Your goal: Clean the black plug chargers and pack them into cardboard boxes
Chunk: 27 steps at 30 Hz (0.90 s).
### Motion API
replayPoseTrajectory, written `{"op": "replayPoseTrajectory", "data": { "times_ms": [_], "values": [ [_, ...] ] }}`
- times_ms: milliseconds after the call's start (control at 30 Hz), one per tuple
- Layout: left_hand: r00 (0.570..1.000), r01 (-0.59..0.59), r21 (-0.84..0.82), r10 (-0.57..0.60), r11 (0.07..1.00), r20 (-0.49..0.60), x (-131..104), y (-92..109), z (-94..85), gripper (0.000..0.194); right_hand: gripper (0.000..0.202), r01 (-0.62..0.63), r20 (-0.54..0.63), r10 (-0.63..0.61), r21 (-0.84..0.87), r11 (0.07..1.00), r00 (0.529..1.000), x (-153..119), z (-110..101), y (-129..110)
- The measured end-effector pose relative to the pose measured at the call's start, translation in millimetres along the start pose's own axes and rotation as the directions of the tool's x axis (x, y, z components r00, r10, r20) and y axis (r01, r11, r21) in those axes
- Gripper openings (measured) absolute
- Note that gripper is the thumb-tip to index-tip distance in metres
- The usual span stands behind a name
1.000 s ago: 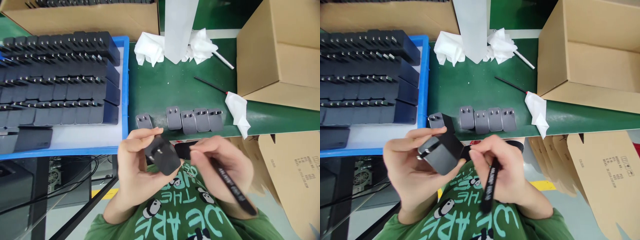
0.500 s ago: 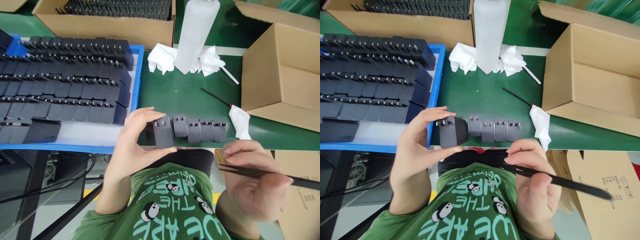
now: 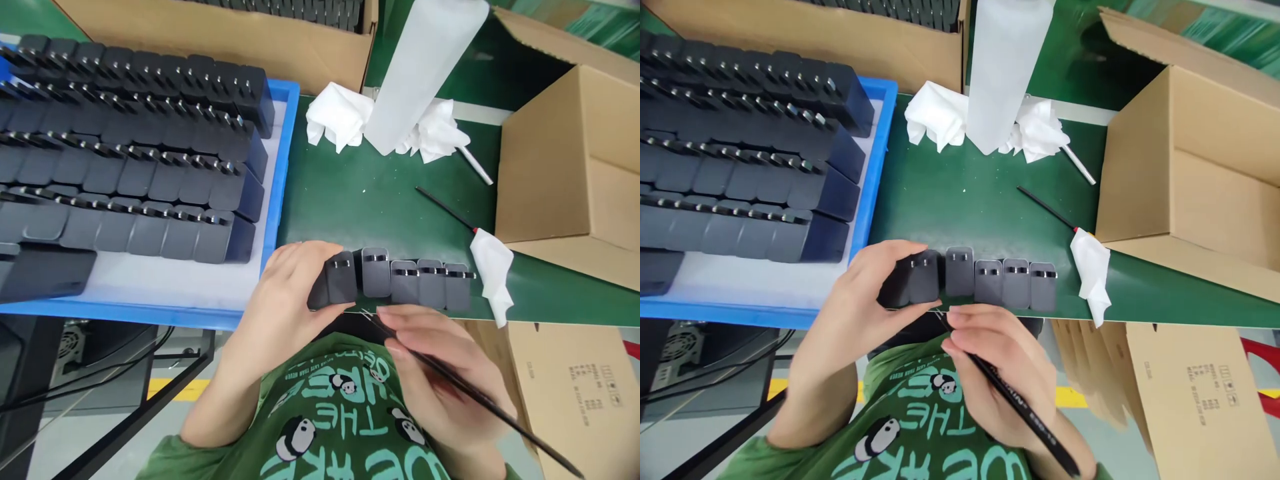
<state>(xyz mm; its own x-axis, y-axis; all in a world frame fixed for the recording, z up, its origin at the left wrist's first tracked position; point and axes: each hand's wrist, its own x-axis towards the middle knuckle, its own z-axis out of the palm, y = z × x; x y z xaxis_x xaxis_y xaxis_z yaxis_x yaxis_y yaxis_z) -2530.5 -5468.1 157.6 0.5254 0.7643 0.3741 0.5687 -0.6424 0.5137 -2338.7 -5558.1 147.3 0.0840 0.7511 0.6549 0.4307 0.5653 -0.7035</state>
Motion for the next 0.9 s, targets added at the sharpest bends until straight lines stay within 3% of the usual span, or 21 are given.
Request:
{"op": "replayPoseTrajectory", "data": {
  "times_ms": [100, 700, 900],
  "values": [
    [1.0, -0.009, 0.006, 0.009, 1.0, 0.0, 0.8, -0.3, -0.4, 0.051, 0.044, 0.077, 0.045, -0.077, -0.006, 0.997, 0.996, 5.6, 9.1, 2.7],
    [1.0, -0.028, -0.005, 0.028, 1.0, 0.004, 1.9, -0.6, -2.3, 0.046, 0.038, 0.044, 0.156, -0.033, -0.066, 0.997, 0.987, 15.0, 12.6, 2.8],
    [1.0, -0.027, 0.002, 0.027, 1.0, 0.008, 3.5, -0.1, -2.3, 0.044, 0.026, 0.012, -0.062, -0.015, -0.051, 0.999, 0.998, 6.6, 26.0, 2.8]
  ]
}}
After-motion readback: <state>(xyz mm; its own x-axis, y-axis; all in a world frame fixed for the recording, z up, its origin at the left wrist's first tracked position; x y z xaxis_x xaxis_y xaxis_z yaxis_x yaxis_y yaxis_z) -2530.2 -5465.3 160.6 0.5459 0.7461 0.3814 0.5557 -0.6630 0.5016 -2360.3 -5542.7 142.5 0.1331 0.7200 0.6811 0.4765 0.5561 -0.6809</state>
